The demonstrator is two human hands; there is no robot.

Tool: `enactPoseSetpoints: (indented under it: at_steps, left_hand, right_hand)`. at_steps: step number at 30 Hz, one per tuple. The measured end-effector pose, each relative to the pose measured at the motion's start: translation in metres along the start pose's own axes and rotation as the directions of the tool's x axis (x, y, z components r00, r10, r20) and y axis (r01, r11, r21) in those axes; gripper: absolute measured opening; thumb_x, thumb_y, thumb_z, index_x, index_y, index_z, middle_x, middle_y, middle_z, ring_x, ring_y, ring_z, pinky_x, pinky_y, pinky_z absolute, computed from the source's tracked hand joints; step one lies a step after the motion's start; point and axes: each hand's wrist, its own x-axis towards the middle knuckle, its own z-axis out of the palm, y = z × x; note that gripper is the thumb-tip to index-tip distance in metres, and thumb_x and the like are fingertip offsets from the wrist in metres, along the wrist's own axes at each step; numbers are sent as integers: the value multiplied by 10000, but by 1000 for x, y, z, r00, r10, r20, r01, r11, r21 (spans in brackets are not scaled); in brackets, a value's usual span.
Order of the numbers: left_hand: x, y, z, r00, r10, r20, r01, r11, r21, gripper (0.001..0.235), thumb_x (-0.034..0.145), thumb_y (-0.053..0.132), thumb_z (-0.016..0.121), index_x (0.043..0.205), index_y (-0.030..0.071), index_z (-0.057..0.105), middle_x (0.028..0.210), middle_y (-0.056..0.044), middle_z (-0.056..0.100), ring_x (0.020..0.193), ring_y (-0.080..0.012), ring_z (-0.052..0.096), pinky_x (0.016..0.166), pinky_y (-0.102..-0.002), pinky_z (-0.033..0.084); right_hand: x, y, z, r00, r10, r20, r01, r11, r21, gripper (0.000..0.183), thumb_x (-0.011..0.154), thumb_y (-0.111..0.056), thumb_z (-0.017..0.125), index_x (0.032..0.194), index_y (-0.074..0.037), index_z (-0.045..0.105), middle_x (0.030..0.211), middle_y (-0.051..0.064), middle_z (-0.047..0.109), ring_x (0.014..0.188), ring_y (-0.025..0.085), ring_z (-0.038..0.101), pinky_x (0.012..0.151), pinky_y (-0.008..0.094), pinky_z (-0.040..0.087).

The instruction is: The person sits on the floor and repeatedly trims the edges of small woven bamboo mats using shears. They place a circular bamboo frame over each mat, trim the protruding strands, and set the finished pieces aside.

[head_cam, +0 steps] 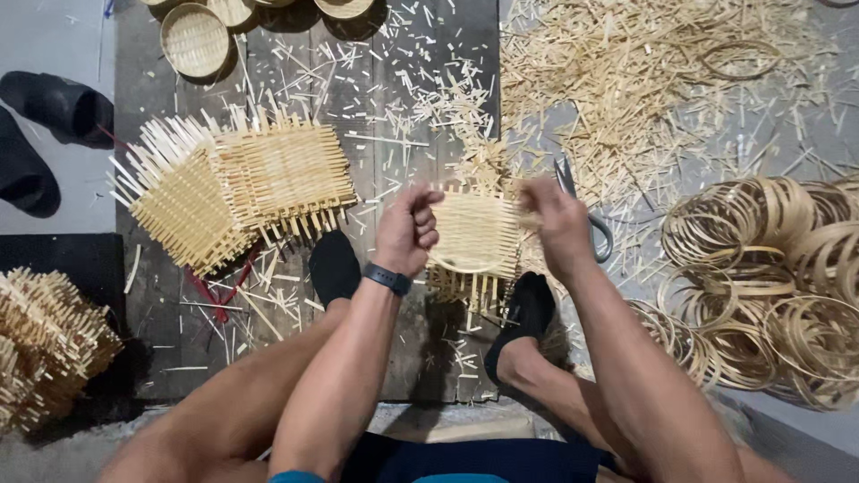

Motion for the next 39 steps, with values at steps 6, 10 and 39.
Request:
enactPoseSetpoints:
  at_steps: [6, 10, 39]
  left_hand:
    - [4, -13, -6, 996, -87, -7, 87, 996, 24, 295, 990, 276, 635, 822, 34, 615, 544, 44, 368, 449, -81, 332, 393, -242, 271]
    - [6, -17, -5, 989, -149, 8, 149, 989, 21, 346, 970, 251, 666, 686, 85, 558, 474, 52, 342, 364, -81, 296, 317, -237, 221]
    - [66, -53, -94, 848, 519, -105, 53, 113, 992, 225, 672, 214, 848, 867, 104, 826, 785, -91, 784, 711, -204, 767, 729, -325, 601]
  right_hand:
    - [17, 39, -8, 896, 307, 320, -433, 763, 480, 407, 1004, -349, 659, 709, -81, 576, 580, -14, 420, 514, 110, 383, 453, 264, 340]
    - [19, 64, -6, 918, 313, 242, -395, 673, 625, 506, 985, -291, 692, 556, -202, 437, 484, -58, 314, 407, 81, 309, 348, 242, 253]
    - [40, 154, -21, 954, 40, -296, -211, 793, -572, 186, 744, -173, 878, 898, -92, 812, 809, 88, 784, 714, 192, 745, 709, 317, 575]
